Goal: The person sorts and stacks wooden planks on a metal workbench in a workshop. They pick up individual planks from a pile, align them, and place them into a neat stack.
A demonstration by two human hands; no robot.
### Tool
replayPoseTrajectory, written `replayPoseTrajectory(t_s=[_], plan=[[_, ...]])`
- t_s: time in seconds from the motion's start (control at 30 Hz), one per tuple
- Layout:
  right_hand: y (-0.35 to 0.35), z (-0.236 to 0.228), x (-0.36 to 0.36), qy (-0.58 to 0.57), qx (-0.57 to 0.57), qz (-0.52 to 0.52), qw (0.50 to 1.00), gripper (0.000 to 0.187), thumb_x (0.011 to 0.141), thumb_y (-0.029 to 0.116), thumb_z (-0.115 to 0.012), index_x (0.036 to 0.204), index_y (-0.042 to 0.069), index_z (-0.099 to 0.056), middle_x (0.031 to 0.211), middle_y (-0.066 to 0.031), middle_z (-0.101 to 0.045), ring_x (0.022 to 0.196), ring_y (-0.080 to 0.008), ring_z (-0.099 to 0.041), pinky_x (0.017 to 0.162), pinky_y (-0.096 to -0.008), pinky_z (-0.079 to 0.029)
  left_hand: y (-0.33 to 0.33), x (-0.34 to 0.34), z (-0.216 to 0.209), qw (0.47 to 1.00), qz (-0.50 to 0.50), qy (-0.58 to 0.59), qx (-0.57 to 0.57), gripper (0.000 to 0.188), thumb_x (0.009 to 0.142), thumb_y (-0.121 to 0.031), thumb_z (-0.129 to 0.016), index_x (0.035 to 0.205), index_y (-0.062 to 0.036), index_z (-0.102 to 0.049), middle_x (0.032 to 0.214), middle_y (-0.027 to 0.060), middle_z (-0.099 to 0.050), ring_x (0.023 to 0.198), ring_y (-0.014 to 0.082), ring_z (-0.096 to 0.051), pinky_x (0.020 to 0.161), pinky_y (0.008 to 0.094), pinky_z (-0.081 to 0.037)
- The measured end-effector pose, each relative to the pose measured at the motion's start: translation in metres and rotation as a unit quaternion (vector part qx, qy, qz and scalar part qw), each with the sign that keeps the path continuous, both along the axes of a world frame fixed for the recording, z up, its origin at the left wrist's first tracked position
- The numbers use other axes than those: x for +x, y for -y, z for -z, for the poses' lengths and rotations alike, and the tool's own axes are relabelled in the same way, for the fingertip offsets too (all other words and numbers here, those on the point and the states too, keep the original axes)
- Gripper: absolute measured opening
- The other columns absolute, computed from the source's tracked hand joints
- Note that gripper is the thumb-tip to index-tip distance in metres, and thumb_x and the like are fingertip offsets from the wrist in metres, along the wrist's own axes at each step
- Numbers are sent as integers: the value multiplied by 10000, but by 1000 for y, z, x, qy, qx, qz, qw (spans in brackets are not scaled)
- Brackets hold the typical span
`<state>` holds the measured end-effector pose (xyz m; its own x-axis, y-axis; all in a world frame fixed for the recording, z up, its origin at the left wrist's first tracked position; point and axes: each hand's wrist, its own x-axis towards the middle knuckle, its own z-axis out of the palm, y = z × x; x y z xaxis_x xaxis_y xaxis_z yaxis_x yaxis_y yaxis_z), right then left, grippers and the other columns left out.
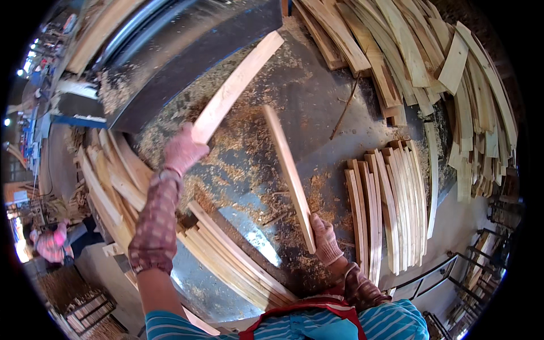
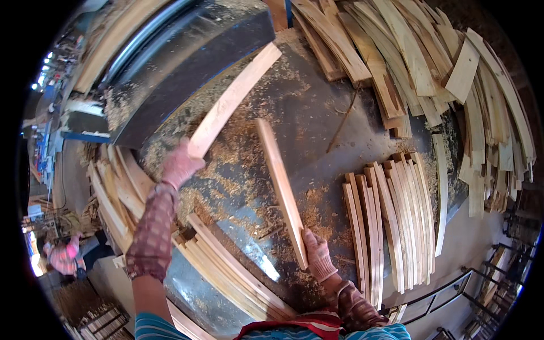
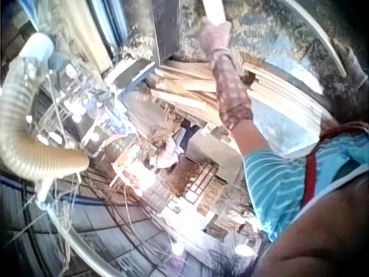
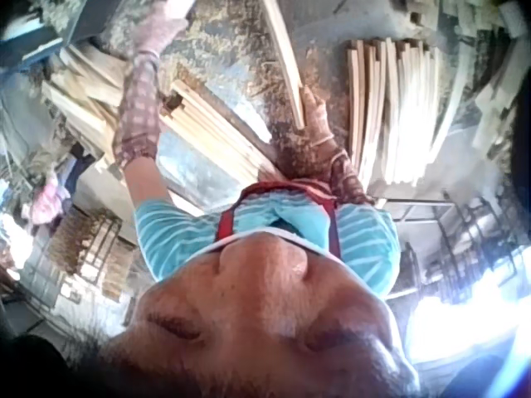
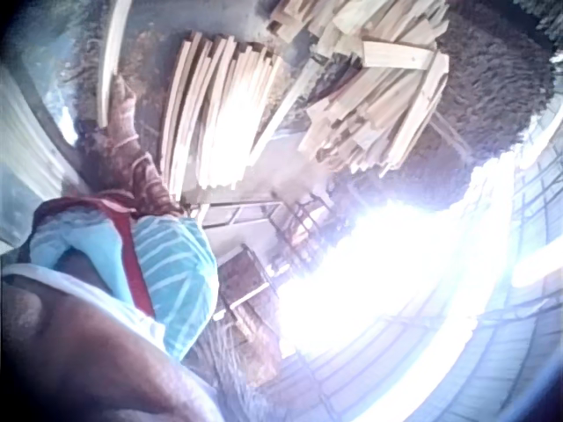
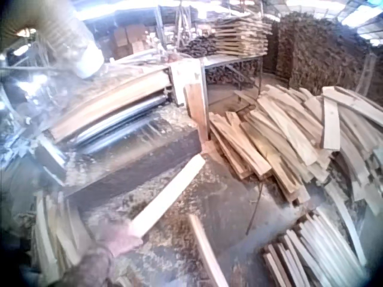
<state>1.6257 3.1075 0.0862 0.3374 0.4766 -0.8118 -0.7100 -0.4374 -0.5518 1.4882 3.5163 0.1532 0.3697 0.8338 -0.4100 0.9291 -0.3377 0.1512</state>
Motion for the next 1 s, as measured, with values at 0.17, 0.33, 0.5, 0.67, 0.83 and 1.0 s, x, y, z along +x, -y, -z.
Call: replayPoseTrajectory(t_s=[0.17,0.33,0.5,0.67,0.83,1.0], plan=[[59,-40,-1,10,50,-146,988,531,1023,510,-532,1067,10,-707,745,-28,-652,604,-110,-599,528,-270,-486,117,-128,-9,922,-213,289,-149,563,797,-229,-764,1274,10,-587,978,129,-724,829,203,-703,702,324,-567],[109,-36,-44,-115,3,-297,948,461,1029,459,-513,991,31,-683,658,-52,-625,465,-123,-561,400,-270,-450,257,-235,-57,840,-349,364,-202,434,871,-317,-708,1159,2,-659,751,33,-649,540,112,-596,415,266,-465],[128,14,-103,317,79,-709,625,380,974,368,-543,1088,30,-676,964,-227,-720,877,-365,-706,740,-461,-566,413,-277,-59,769,-431,448,-151,451,915,-351,-709,1199,-5,-652,866,28,-677,675,105,-643,486,262,-509],[104,20,-133,345,51,-561,751,380,946,412,-532,1096,99,-689,1062,-208,-708,1044,-403,-663,902,-465,-529,509,-276,-37,720,-453,515,-107,423,938,-312,-704,1221,-5,-637,942,21,-680,729,102,-650,562,263,-548],[109,-10,-136,335,130,-482,799,536,900,514,-610,1287,144,-617,1143,-190,-693,1117,-385,-639,954,-451,-508,557,-238,-11,678,-444,567,-149,385,961,-246,-680,1253,-5,-614,1035,40,-699,844,118,-659,703,283,-562],[107,-87,-145,371,23,-489,789,955,814,414,-782,1560,62,-301,1426,-224,-531,1293,-359,-547,1044,-378,-465,573,-158,3,764,-329,515,-206,417,942,-162,-662,1314,-6,-558,1073,69,-690,978,157,-639,838,301,-531]])
